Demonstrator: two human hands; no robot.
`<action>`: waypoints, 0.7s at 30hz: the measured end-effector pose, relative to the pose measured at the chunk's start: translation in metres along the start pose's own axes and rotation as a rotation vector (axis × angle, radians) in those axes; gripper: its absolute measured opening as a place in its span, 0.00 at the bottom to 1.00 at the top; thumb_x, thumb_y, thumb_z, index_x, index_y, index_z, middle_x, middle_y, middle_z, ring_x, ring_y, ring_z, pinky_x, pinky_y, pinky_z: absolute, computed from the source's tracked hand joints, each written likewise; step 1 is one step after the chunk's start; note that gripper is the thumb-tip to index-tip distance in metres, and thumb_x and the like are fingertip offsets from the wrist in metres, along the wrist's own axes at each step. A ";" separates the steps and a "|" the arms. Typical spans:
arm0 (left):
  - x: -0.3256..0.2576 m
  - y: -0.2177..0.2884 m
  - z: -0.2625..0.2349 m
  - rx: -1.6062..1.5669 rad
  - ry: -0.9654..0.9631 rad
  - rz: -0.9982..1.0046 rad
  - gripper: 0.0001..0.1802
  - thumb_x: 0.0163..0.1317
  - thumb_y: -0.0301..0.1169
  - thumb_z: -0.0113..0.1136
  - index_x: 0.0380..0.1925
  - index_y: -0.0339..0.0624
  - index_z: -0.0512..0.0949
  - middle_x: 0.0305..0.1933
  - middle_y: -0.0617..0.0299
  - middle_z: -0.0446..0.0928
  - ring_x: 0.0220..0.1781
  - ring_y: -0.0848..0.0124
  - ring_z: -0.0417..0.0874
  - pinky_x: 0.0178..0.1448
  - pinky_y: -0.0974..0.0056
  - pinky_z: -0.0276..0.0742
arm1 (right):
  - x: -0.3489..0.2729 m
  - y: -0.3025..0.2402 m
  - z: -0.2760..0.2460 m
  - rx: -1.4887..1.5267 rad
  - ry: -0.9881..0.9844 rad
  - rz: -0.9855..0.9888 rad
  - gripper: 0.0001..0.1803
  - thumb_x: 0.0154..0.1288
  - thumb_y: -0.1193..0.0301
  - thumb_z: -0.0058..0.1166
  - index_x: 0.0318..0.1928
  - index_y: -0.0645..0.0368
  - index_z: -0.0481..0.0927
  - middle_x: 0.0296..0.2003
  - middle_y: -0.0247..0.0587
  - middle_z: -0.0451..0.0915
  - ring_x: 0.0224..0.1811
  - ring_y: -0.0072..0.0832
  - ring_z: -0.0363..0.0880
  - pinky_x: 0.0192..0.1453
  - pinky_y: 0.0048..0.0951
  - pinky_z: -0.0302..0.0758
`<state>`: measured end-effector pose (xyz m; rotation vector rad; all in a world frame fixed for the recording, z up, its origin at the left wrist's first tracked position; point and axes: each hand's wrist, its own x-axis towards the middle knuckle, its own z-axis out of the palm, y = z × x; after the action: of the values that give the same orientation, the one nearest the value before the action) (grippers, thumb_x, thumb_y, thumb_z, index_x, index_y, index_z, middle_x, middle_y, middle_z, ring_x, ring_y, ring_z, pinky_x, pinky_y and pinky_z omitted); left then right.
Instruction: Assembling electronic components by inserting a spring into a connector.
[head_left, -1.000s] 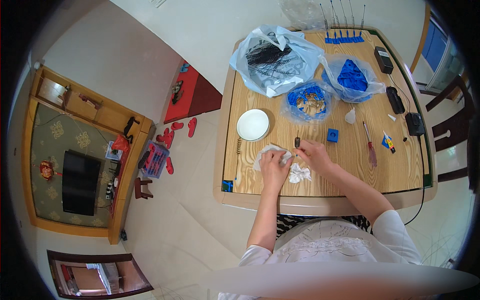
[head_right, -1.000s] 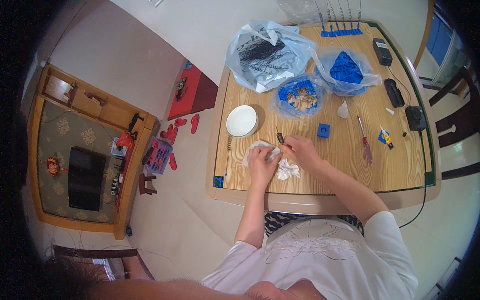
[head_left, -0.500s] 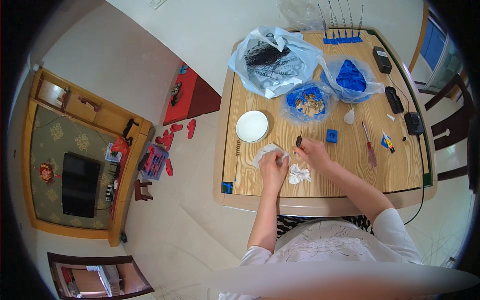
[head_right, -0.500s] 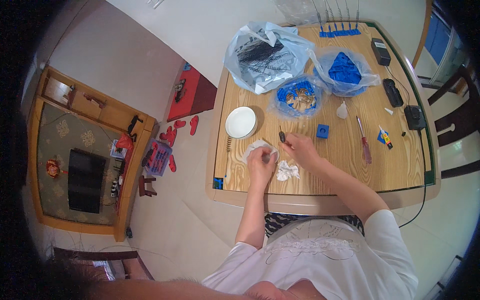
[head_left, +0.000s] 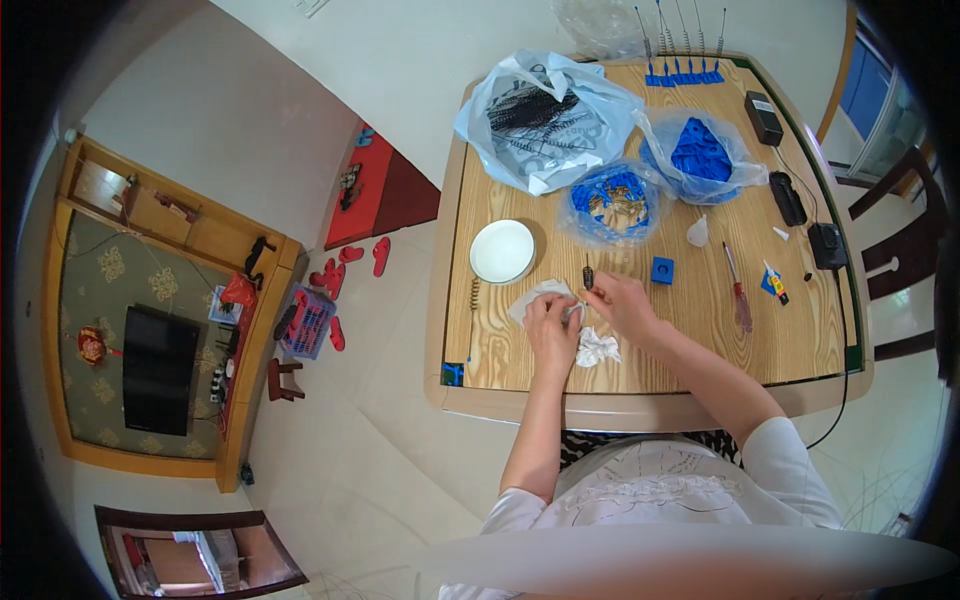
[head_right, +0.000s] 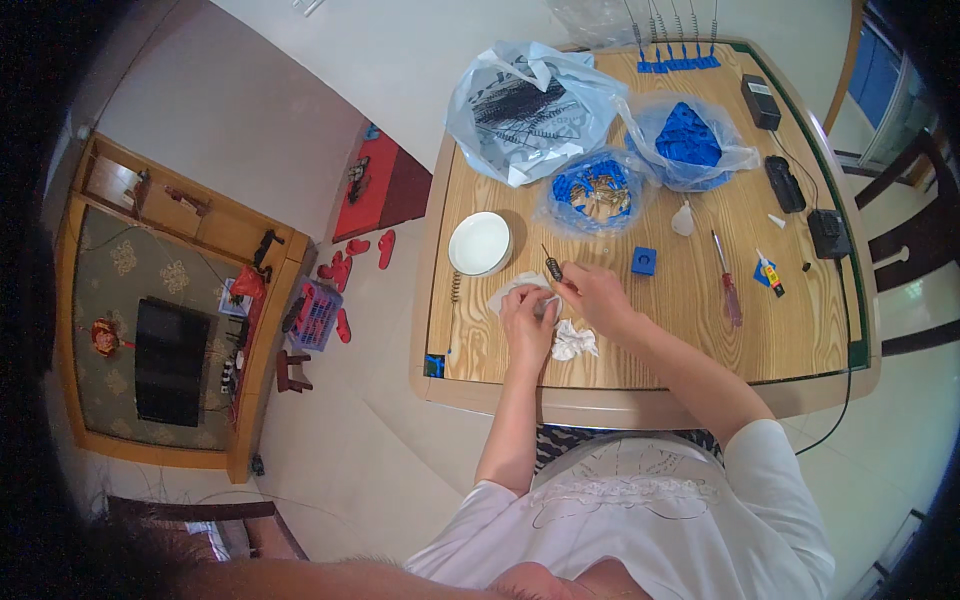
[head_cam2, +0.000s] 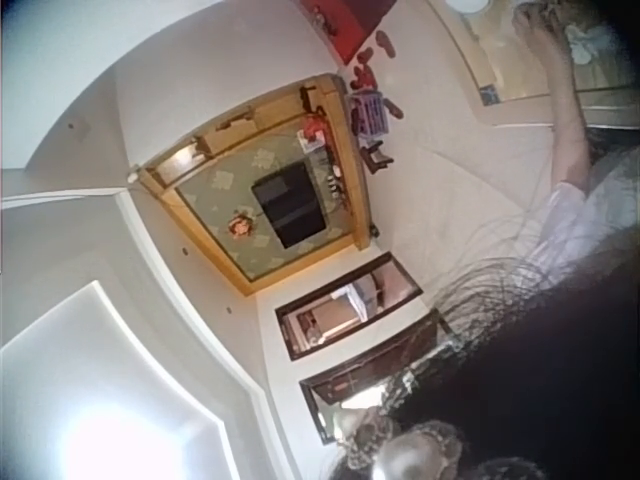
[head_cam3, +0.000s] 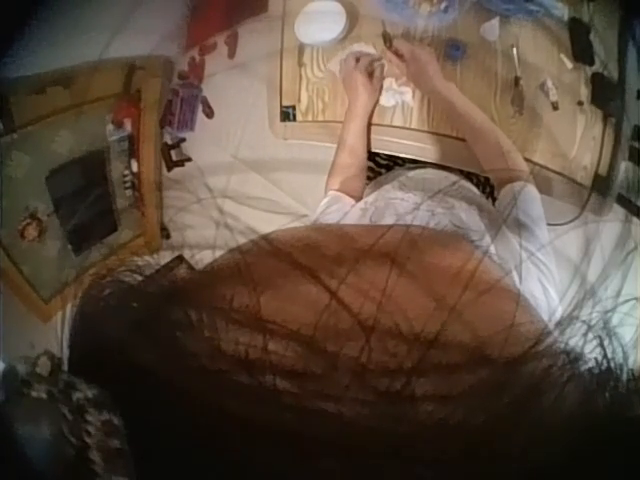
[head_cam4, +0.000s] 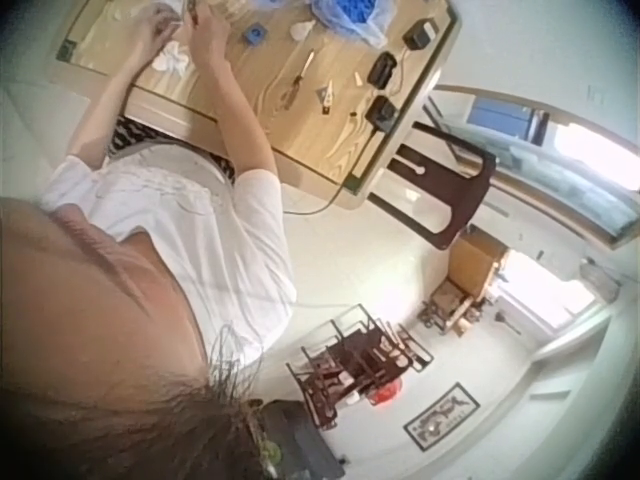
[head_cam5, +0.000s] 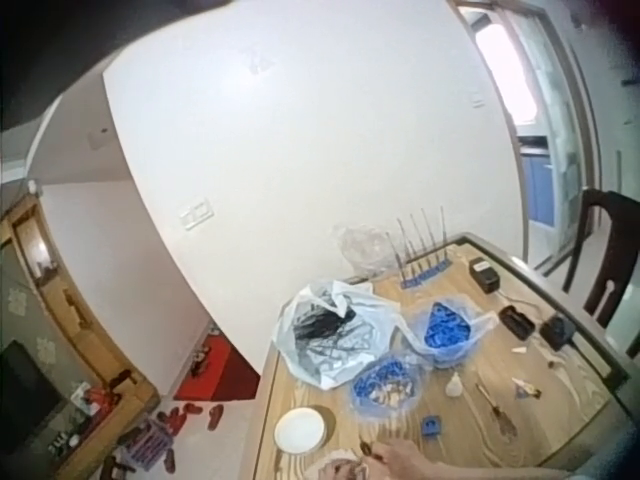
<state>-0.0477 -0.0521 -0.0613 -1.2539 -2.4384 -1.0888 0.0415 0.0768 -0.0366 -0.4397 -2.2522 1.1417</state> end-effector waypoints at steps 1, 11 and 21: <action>0.000 0.000 0.002 -0.049 0.025 -0.028 0.14 0.48 0.28 0.68 0.37 0.40 0.80 0.43 0.55 0.73 0.46 0.55 0.72 0.50 0.55 0.67 | -0.001 0.001 0.001 -0.005 0.009 -0.016 0.10 0.58 0.70 0.58 0.28 0.62 0.71 0.25 0.48 0.74 0.29 0.49 0.74 0.30 0.43 0.68; 0.005 0.006 -0.005 -0.037 0.011 0.003 0.11 0.47 0.25 0.65 0.34 0.43 0.81 0.42 0.57 0.74 0.46 0.56 0.73 0.53 0.54 0.68 | -0.002 0.004 0.000 -0.055 0.026 -0.045 0.11 0.58 0.69 0.58 0.28 0.61 0.71 0.25 0.47 0.74 0.28 0.47 0.75 0.30 0.43 0.69; -0.001 0.003 -0.001 -0.095 0.014 0.027 0.08 0.47 0.23 0.66 0.30 0.41 0.82 0.35 0.58 0.76 0.43 0.58 0.74 0.48 0.58 0.70 | -0.001 0.004 0.002 -0.031 0.035 -0.060 0.10 0.58 0.70 0.59 0.29 0.61 0.72 0.25 0.46 0.75 0.28 0.46 0.75 0.30 0.42 0.69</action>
<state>-0.0448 -0.0523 -0.0594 -1.2987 -2.3775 -1.2155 0.0416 0.0775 -0.0408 -0.3986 -2.2400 1.0621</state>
